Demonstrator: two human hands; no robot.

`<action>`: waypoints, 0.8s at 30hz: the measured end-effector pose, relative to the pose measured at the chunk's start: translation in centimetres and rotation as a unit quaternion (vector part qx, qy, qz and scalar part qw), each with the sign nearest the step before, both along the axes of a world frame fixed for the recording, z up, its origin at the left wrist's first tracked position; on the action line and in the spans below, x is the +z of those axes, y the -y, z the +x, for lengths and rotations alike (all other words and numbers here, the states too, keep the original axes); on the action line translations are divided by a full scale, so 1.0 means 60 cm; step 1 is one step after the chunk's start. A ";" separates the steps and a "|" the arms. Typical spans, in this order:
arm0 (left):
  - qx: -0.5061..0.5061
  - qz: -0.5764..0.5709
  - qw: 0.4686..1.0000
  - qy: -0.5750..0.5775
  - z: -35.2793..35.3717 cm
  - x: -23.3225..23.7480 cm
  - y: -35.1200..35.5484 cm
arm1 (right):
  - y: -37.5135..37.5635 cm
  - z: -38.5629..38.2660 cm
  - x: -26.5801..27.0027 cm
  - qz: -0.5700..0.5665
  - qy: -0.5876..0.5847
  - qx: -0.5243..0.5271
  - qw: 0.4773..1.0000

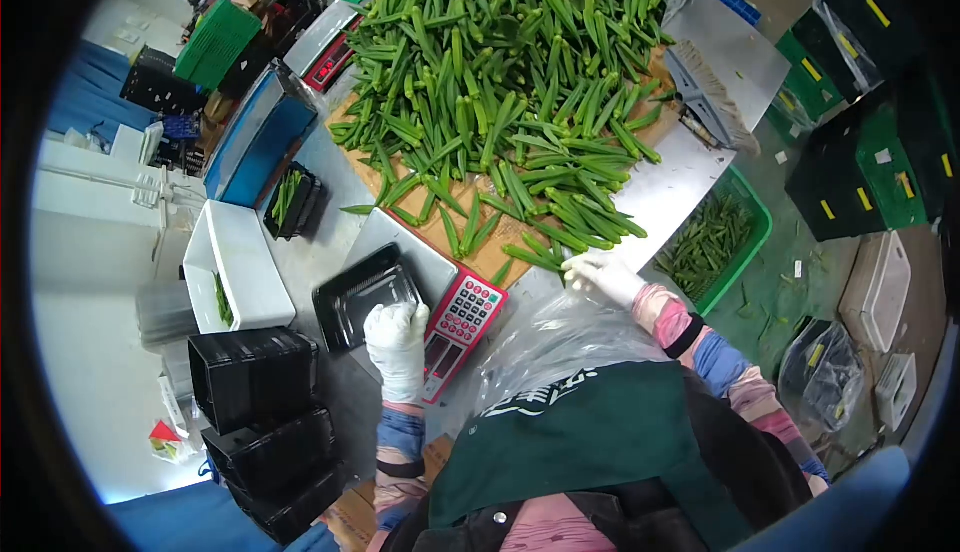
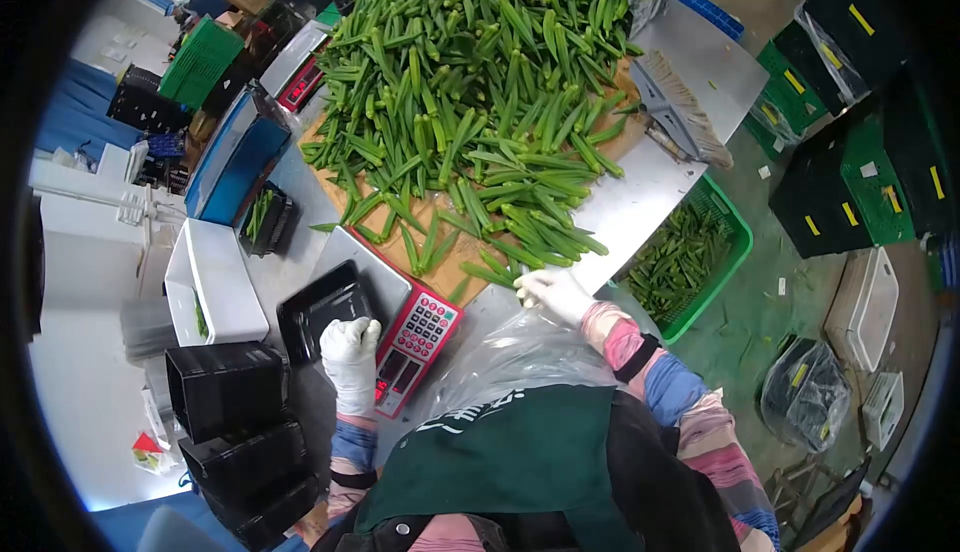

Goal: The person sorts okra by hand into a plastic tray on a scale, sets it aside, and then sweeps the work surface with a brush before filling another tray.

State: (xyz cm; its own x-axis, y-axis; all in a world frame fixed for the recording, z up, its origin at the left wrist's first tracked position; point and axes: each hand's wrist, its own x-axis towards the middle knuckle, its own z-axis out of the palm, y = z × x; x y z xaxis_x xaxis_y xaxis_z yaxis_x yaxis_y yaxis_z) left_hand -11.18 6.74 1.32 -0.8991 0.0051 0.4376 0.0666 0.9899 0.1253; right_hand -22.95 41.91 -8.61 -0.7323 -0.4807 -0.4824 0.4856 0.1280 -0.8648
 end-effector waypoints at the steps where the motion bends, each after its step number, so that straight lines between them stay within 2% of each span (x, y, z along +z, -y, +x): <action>1: -0.003 0.051 0.999 0.013 0.012 0.005 -0.014 | -0.016 -0.003 -0.002 0.000 -0.003 -0.009 1.000; 4: 0.056 0.042 0.998 -0.008 0.010 0.051 -0.077 | -0.063 -0.034 0.018 0.137 -0.090 -0.072 0.984; 5: 0.032 0.078 0.996 0.005 0.010 0.045 -0.080 | -0.081 -0.043 -0.034 0.172 -0.138 -0.109 0.969; 6: 0.022 0.092 0.996 0.010 -0.004 0.054 -0.099 | -0.090 -0.054 -0.017 0.223 -0.143 -0.120 0.957; 8: -0.017 0.098 0.995 0.017 -0.043 0.050 -0.132 | -0.110 -0.081 -0.093 0.260 -0.213 -0.152 0.929; 11: -0.102 0.114 0.988 0.023 -0.106 0.014 -0.173 | -0.086 -0.129 -0.099 0.228 -0.330 -0.131 0.906; 14: -0.094 0.080 0.992 0.024 -0.146 0.034 -0.184 | -0.041 -0.169 -0.064 0.336 -0.410 -0.056 0.846; 15: -0.048 0.080 0.994 0.053 -0.147 0.043 -0.171 | -0.035 -0.179 -0.066 0.347 -0.410 -0.045 0.842; 17: 0.030 0.066 0.997 -0.009 -0.134 0.038 -0.121 | -0.027 -0.198 -0.074 0.367 -0.408 -0.026 0.835; 18: 0.058 0.058 0.996 -0.028 -0.124 0.034 -0.088 | -0.033 -0.208 -0.085 0.343 -0.365 -0.025 0.865; 20: 0.148 -0.031 0.989 -0.003 -0.076 0.022 -0.031 | -0.056 -0.212 -0.093 0.278 -0.333 -0.064 0.899; 21: 0.178 -0.041 0.982 0.055 -0.052 0.015 -0.006 | -0.072 -0.204 -0.073 0.234 -0.313 -0.100 0.915; 22: 0.209 -0.050 0.970 0.112 -0.030 0.007 0.014 | -0.095 -0.201 -0.085 0.235 -0.316 -0.111 0.913; 23: 0.190 -0.069 0.973 0.111 -0.015 -0.002 0.025 | -0.132 -0.189 -0.086 0.257 -0.322 -0.106 0.905; 24: 0.225 -0.072 0.964 0.121 -0.021 -0.001 0.008 | -0.161 -0.168 -0.076 0.282 -0.326 -0.098 0.897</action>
State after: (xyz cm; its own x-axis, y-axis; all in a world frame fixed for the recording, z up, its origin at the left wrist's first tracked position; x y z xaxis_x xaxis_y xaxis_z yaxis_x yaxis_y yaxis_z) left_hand -12.44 6.26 1.29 -0.9005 -0.3640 0.2379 -0.3871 0.9203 -0.0572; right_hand -33.01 51.55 -13.19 -0.9909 -0.1266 -0.0463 -0.0396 0.6014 -0.7980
